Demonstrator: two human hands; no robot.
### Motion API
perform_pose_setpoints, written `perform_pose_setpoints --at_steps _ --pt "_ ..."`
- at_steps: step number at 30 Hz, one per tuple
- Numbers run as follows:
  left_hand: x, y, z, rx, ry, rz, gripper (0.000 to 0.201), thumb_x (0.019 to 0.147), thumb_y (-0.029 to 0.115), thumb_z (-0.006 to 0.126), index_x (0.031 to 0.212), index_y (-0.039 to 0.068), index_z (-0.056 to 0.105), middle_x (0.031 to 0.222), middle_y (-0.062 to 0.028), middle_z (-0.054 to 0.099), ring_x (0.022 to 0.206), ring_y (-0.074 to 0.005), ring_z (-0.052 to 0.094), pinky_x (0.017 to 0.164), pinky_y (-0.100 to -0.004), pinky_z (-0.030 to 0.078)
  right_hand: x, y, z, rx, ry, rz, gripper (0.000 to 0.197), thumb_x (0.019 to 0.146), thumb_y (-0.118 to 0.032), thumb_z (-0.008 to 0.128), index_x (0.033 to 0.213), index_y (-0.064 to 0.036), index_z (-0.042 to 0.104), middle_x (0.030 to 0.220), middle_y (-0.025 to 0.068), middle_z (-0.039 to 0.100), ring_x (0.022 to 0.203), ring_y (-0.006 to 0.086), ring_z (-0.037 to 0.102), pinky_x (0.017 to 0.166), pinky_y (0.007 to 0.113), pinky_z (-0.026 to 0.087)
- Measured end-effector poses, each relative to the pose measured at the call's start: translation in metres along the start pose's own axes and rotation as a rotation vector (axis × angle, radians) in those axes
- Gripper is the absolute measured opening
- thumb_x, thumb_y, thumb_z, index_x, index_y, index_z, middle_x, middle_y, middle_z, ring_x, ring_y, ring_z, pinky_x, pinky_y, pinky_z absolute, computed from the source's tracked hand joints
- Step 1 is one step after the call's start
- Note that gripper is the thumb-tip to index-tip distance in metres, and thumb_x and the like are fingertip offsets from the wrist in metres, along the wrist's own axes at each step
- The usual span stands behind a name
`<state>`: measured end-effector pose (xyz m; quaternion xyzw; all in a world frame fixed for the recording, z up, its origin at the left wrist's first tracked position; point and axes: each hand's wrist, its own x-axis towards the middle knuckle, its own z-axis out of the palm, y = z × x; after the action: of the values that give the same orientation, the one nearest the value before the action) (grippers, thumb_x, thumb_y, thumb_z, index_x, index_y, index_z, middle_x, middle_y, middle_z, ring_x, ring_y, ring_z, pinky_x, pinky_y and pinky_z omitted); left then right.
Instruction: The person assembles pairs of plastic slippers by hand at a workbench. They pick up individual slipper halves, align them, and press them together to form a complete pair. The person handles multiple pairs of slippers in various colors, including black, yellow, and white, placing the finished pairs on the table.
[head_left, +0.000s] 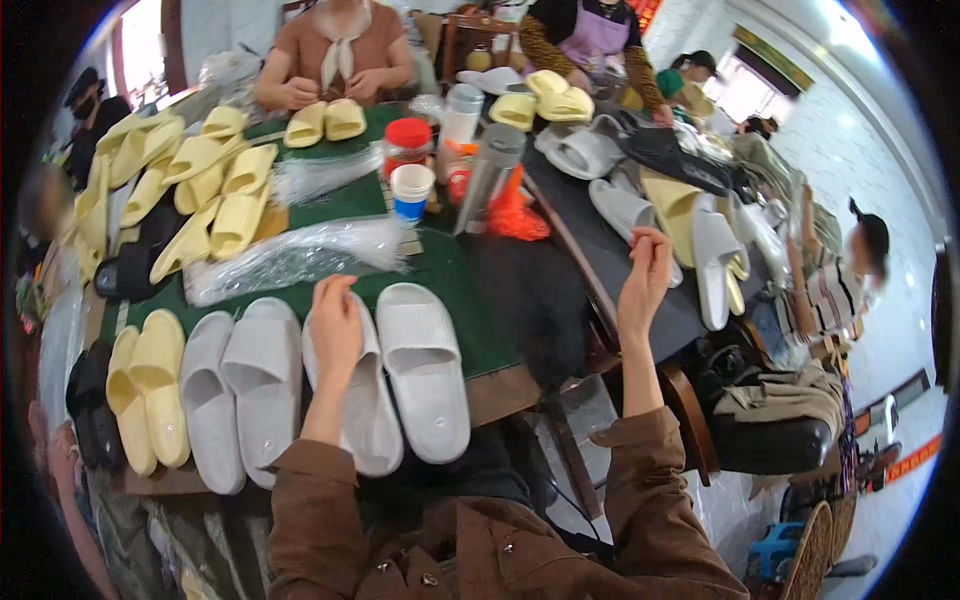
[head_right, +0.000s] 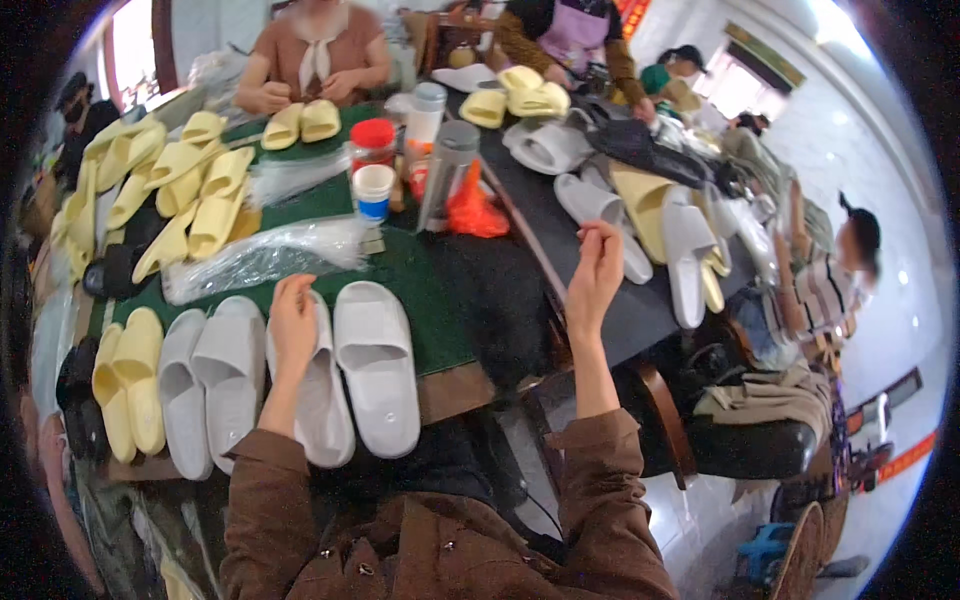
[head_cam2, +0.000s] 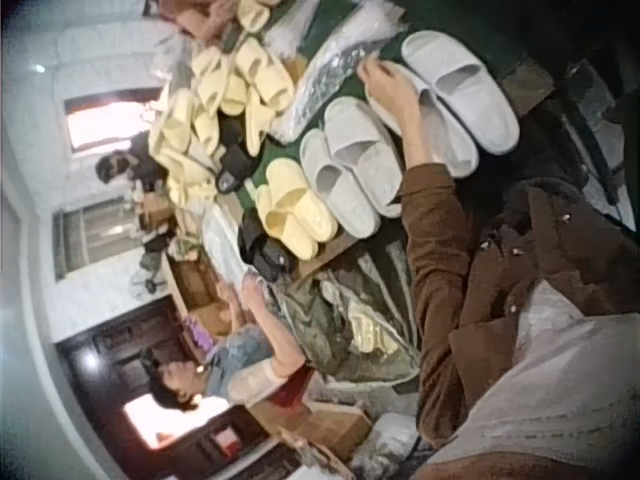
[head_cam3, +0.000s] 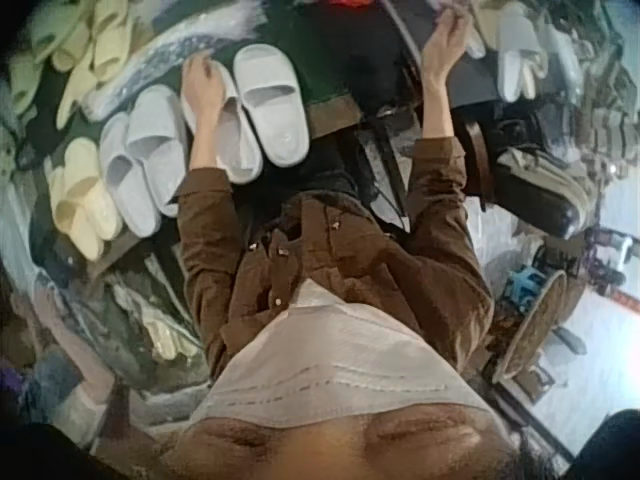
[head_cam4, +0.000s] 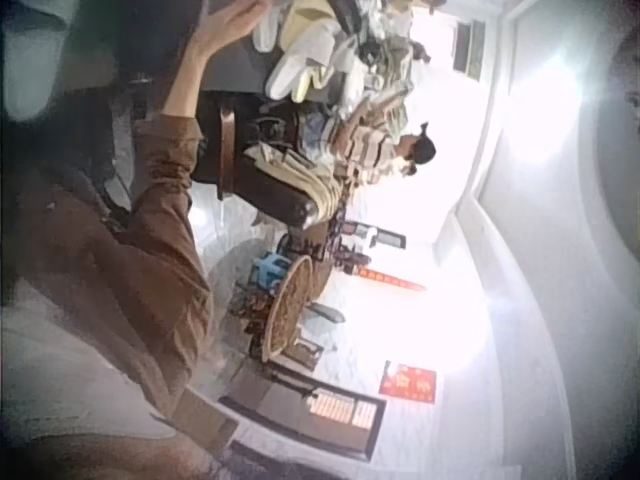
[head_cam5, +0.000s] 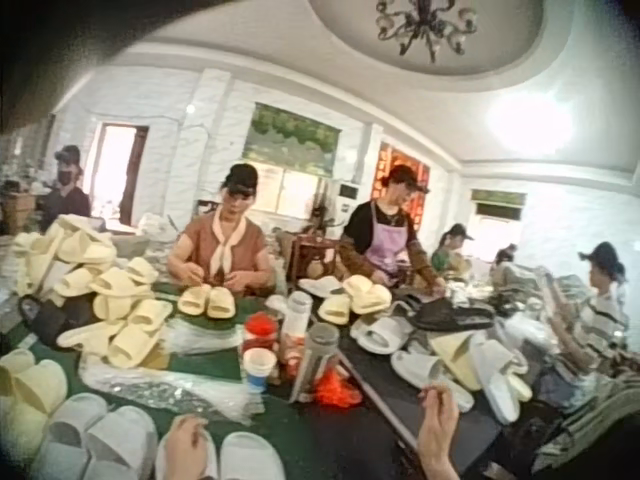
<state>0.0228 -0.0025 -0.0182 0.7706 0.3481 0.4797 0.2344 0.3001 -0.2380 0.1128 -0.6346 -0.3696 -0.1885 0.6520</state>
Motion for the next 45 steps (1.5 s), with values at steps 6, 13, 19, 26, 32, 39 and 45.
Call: perform_pose_setpoints --at_steps 6,13,19,26,32,39,45 --pt "0.001 0.008 -0.007 -0.046 -0.055 -0.054 0.023 0.082 -0.004 0.05 0.099 0.002 0.064 0.109 -0.0144 0.061 0.094 -0.031 0.062 0.081 -0.0358 0.049 0.022 0.063 -0.08 -0.393 0.197 0.048 0.016 0.097 -0.014 0.051 0.101 -0.0013 0.06 0.096 0.0109 0.057 0.086 0.0192 0.054 0.078 0.03 0.042" --pt "0.002 0.01 -0.002 -0.036 -0.094 -0.042 0.021 0.082 -0.004 0.05 0.097 0.002 0.064 0.105 -0.0124 0.062 0.09 -0.0284 0.061 0.077 -0.0343 0.047 0.088 0.154 -0.181 -0.664 0.314 0.291 0.048 0.087 -0.038 0.063 0.113 0.0027 0.06 0.112 0.0187 0.061 0.101 0.0314 0.058 0.09 0.039 0.042" --pt "0.001 0.012 -0.007 -0.034 -0.095 -0.057 0.02 0.084 -0.004 0.05 0.097 0.001 0.064 0.104 -0.0119 0.062 0.087 -0.0276 0.061 0.076 -0.0329 0.047 0.118 0.157 -0.193 -0.631 0.128 0.533 0.048 0.082 -0.039 0.065 0.108 0.0013 0.066 0.1 0.0182 0.068 0.095 0.0281 0.063 0.086 0.037 0.045" --pt "0.002 0.011 -0.006 -0.023 -0.106 -0.059 0.019 0.085 -0.003 0.05 0.097 0.001 0.064 0.103 -0.0125 0.062 0.088 -0.0285 0.061 0.076 -0.0346 0.047 0.105 0.102 -0.212 -0.396 0.209 0.179 0.032 0.09 -0.028 0.06 0.083 0.0031 0.056 0.073 0.0021 0.047 0.069 0.0127 0.04 0.064 0.029 0.035" --pt "0.001 0.014 -0.009 -0.003 -0.1 -0.045 0.019 0.084 -0.003 0.05 0.096 0.001 0.064 0.103 -0.0124 0.062 0.087 -0.0286 0.061 0.075 -0.0351 0.047 0.092 0.048 -0.202 -0.27 0.004 0.27 0.027 0.091 -0.027 0.06 0.071 -0.0102 0.051 0.069 -0.0062 0.04 0.065 0.0046 0.034 0.057 0.023 0.027" --pt "0.001 0.018 -0.009 -0.016 -0.096 -0.061 0.019 0.085 -0.002 0.049 0.096 0.001 0.064 0.102 -0.0124 0.062 0.086 -0.0292 0.061 0.075 -0.0351 0.047 0.051 -0.004 -0.132 -0.247 -0.233 0.398 0.024 0.09 -0.029 0.06 0.079 -0.0082 0.057 0.068 -0.0062 0.045 0.062 0.0055 0.04 0.056 0.023 0.032" --pt "0.002 0.01 -0.006 -0.014 -0.086 -0.035 0.018 0.085 -0.002 0.049 0.095 0.0 0.064 0.102 -0.0121 0.062 0.085 -0.0287 0.061 0.075 -0.0339 0.047 -0.006 0.023 -0.078 -0.477 -0.308 0.178 0.038 0.085 -0.031 0.065 0.078 0.0056 0.058 0.069 0.0173 0.063 0.064 0.0228 0.061 0.061 0.035 0.047"
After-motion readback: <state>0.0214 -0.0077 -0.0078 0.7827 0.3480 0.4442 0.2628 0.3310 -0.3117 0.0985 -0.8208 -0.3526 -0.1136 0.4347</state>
